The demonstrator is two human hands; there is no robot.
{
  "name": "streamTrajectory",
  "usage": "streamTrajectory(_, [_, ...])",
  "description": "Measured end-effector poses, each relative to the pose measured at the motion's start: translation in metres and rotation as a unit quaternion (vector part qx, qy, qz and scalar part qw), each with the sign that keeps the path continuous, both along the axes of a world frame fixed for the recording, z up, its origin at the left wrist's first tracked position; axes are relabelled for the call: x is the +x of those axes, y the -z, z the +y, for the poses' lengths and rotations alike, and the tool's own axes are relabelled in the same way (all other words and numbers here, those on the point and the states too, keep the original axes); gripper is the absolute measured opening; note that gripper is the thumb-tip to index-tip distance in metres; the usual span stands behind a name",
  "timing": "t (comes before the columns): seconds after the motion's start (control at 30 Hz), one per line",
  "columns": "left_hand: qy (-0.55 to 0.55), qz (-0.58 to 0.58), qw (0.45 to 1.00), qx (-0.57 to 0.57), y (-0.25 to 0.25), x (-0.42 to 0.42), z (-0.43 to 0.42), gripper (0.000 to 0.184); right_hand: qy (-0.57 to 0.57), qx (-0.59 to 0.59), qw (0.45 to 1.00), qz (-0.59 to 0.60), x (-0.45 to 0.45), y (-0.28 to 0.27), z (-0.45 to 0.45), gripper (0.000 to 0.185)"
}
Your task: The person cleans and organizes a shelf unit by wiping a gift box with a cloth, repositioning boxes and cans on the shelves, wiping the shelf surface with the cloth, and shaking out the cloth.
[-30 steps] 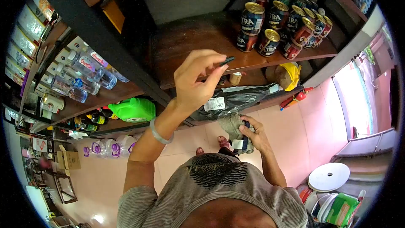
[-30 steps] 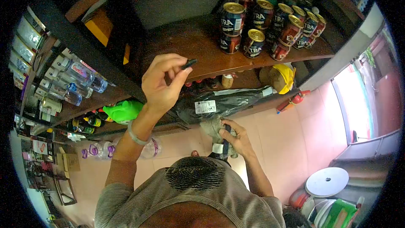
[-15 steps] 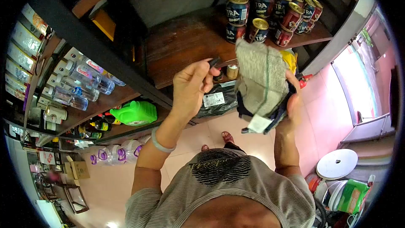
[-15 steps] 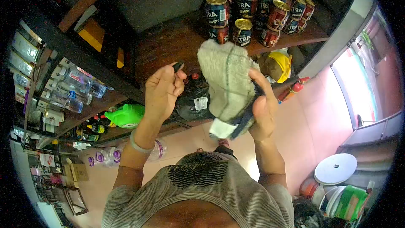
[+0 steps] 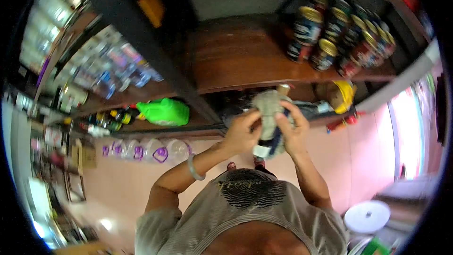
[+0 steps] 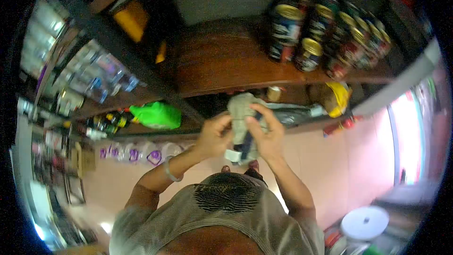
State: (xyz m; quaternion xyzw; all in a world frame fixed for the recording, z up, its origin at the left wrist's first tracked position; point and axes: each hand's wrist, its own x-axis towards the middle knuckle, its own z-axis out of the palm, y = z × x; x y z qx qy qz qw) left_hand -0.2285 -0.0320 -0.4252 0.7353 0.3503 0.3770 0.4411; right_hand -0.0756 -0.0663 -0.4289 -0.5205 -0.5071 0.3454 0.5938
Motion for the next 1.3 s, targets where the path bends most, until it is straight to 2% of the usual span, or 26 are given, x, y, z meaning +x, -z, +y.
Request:
streamTrajectory(0.07, [0.01,0.034,0.999,0.024,-0.003,-0.005,0.002,0.026,-0.044,-0.062,0.99,0.119,0.002,0.006,0.006,0.03])
streamTrajectory(0.13, [-0.001,0.04,0.993,0.11,0.008,-0.007,0.006,0.031,-0.087,-0.107,0.957,0.257,0.004,0.012,0.011,0.029])
streamTrajectory(0.17, [0.012,0.051,0.984,0.17,0.009,-0.01,0.01,0.03,-0.098,-0.13,0.949,0.269,0.002,0.011,0.014,0.029])
streamTrajectory(0.2, [0.014,0.102,0.981,0.165,0.004,-0.013,0.009,0.027,-0.106,-0.153,0.941,0.282,0.001,0.009,0.017,0.029])
streamTrajectory(0.23, [-0.005,0.103,0.98,0.167,0.008,-0.013,0.009,0.025,-0.111,-0.176,0.932,0.296,0.001,0.009,0.017,0.028])
streamTrajectory(0.37, [-0.083,0.089,0.986,0.112,0.005,-0.032,0.005,0.021,-0.145,-0.13,0.974,0.113,0.006,0.009,0.026,0.029])
streamTrajectory(0.5, [-0.156,0.076,0.985,-0.001,0.009,-0.077,-0.008,0.022,-0.155,-0.089,0.964,0.196,0.006,-0.006,0.045,0.035])
streamTrajectory(0.6, [-0.243,0.098,0.964,0.044,0.035,-0.116,-0.014,0.021,-0.146,-0.104,0.969,0.17,0.009,-0.004,0.053,0.036])
streamTrajectory(0.77, [-0.447,0.095,0.888,0.046,0.045,-0.194,-0.01,0.018,-0.19,-0.132,0.957,0.176,-0.012,0.008,0.05,0.035])
streamTrajectory(0.93, [-0.584,0.094,0.79,0.164,0.029,-0.273,0.031,0.018,-0.168,-0.135,0.969,0.124,-0.029,0.017,0.043,0.036])
streamTrajectory(1.03, [-0.579,0.185,0.762,0.223,0.045,-0.313,0.07,0.018,-0.161,-0.128,0.968,0.145,-0.038,0.015,0.034,0.034])
streamTrajectory(1.2, [-0.57,0.202,0.789,0.113,0.038,-0.334,0.127,0.019,-0.124,-0.124,0.975,0.137,-0.052,0.012,0.015,0.035])
streamTrajectory(1.23, [-0.569,0.21,0.79,0.09,0.034,-0.335,0.135,0.019,-0.111,-0.125,0.975,0.146,-0.054,0.011,0.012,0.031])
streamTrajectory(1.3, [-0.609,0.172,0.761,0.142,0.037,-0.343,0.158,0.022,-0.113,-0.12,0.973,0.161,-0.067,0.004,0.006,0.03])
